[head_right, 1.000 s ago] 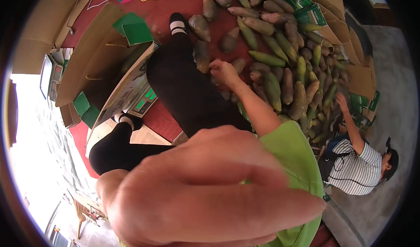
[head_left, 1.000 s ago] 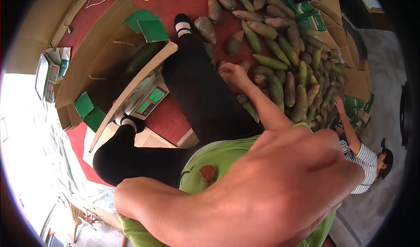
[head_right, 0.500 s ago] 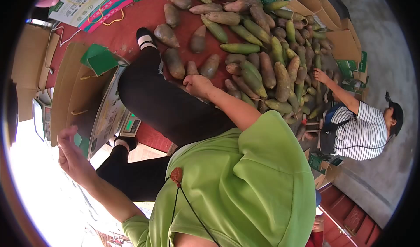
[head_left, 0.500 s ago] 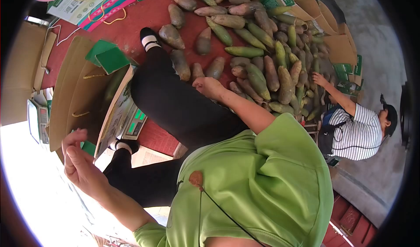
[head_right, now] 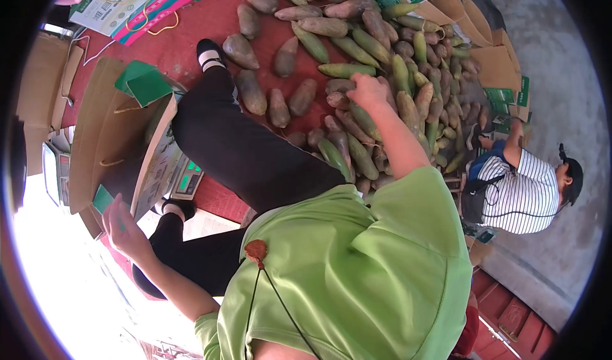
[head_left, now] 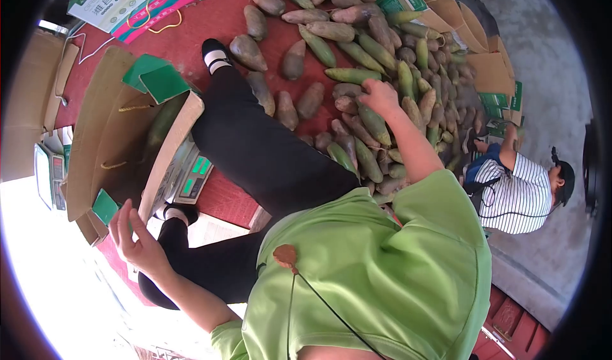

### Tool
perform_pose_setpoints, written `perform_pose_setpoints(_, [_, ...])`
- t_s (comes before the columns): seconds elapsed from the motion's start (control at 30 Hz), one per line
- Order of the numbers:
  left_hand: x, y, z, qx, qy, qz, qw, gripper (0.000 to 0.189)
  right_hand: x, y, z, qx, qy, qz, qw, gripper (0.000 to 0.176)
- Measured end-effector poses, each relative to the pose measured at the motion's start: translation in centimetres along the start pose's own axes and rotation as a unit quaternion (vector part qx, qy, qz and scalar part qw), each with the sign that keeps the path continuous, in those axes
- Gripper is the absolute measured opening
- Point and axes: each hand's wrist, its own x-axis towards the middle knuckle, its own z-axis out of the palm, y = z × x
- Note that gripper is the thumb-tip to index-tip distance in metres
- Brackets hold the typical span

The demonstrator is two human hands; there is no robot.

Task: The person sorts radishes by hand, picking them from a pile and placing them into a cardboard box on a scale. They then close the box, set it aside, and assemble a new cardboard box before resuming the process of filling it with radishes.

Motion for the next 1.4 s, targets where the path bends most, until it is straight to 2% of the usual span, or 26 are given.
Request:
perform_pose_setpoints(0.07, [-0.2,0.5,-0.4,0.007,-0.068,-0.028,0.997,0.012,-1.2,0.7,1.0,-0.108,0.004,0.025,0.994,0.049])
perform_pose_setpoints(0.13, [-0.3,1.1,-0.4,-0.034,-0.076,0.000,0.997,0.009,-1.8,1.7,2.7,-0.088,-0.056,0.077,0.992,0.060])
perform_pose_setpoints(0.2, [-0.2,1.8,-0.8,-0.021,-0.112,-0.015,0.993,0.009,-2.3,1.9,3.8,-0.077,-0.109,0.109,0.985,0.069])
perform_pose_setpoints(0.27, [0.0,2.4,-1.1,-0.012,-0.118,-0.003,0.993,0.010,-3.2,1.5,4.5,-0.082,-0.075,0.120,0.987,0.068])
perform_pose_setpoints(0.43, [-0.7,2.7,-1.4,0.048,-0.146,0.024,0.988,0.030,-3.1,2.9,6.7,-0.080,-0.031,0.108,0.990,0.066])
perform_pose_setpoints(0.63, [-2.2,1.5,-0.2,0.091,-0.126,0.054,0.986,0.031,-4.0,3.1,6.2,-0.059,0.004,0.086,0.995,0.066])
perform_pose_setpoints(0.73, [-2.2,1.1,0.0,0.081,-0.103,0.062,0.989,0.031,-3.0,3.9,5.3,0.022,0.061,0.063,0.996,0.061])
perform_pose_setpoints(0.77, [-2.1,1.1,0.0,0.082,-0.099,0.061,0.990,0.031,-1.8,4.8,5.1,0.158,0.083,0.006,0.984,0.060])
perform_pose_setpoints(0.8, [-2.0,1.0,0.0,0.082,-0.095,0.068,0.990,0.029,-0.7,5.0,5.0,0.292,0.102,-0.052,0.950,0.060])
perform_pose_setpoints(0.83, [-1.9,1.0,0.0,0.083,-0.091,0.075,0.990,0.028,-0.9,2.3,2.3,0.423,0.085,-0.091,0.897,0.058])
perform_pose_setpoints(0.9, [-1.9,1.0,0.0,0.082,-0.079,0.079,0.990,0.027,-2.0,-4.0,-3.4,0.569,0.106,-0.116,0.807,0.054])
perform_pose_setpoints(0.97, [-1.9,0.9,0.1,0.081,-0.068,0.084,0.991,0.026,-2.8,-8.8,-8.7,0.588,0.114,-0.182,0.780,0.053])
perform_pose_setpoints(1.1, [-2.0,0.8,0.3,0.082,-0.046,0.100,0.990,0.023,-5.0,-18.4,-16.6,0.620,0.168,-0.387,0.661,0.056])
perform_pose_setpoints(1.17, [-1.9,0.8,0.4,0.085,-0.035,0.105,0.990,0.022,-6.4,-23.1,-19.4,0.623,0.149,-0.477,0.601,0.058])
perform_pose_setpoints(1.23, [-2.0,0.7,0.5,0.082,-0.031,0.108,0.990,0.019,-7.6,-27.4,-20.6,0.620,0.104,-0.527,0.572,0.062])
perform_pose_setpoints(1.27, [-2.0,0.7,0.4,0.083,-0.029,0.108,0.990,0.019,-8.6,-29.6,-20.7,0.611,0.071,-0.533,0.581,0.065])
perform_pose_setpoints(1.3, [-1.9,0.7,0.4,0.085,-0.033,0.104,0.990,0.019,-9.8,-31.8,-20.6,0.619,0.012,-0.524,0.585,0.067])
perform_pose_setpoints(1.33, [-1.9,0.8,0.4,0.086,-0.037,0.100,0.991,0.019,-9.8,-33.8,-19.9,0.609,-0.041,-0.562,0.558,0.066])
perform_pose_setpoints(1.37, [-1.9,0.7,0.4,0.084,-0.036,0.102,0.991,0.019,-10.0,-35.2,-19.1,0.542,-0.019,-0.539,0.644,0.063])
perform_pose_setpoints(1.4, [-1.9,0.7,0.5,0.082,-0.031,0.104,0.991,0.019,-9.7,-37.3,-17.6,0.507,-0.001,-0.602,0.617,0.059])
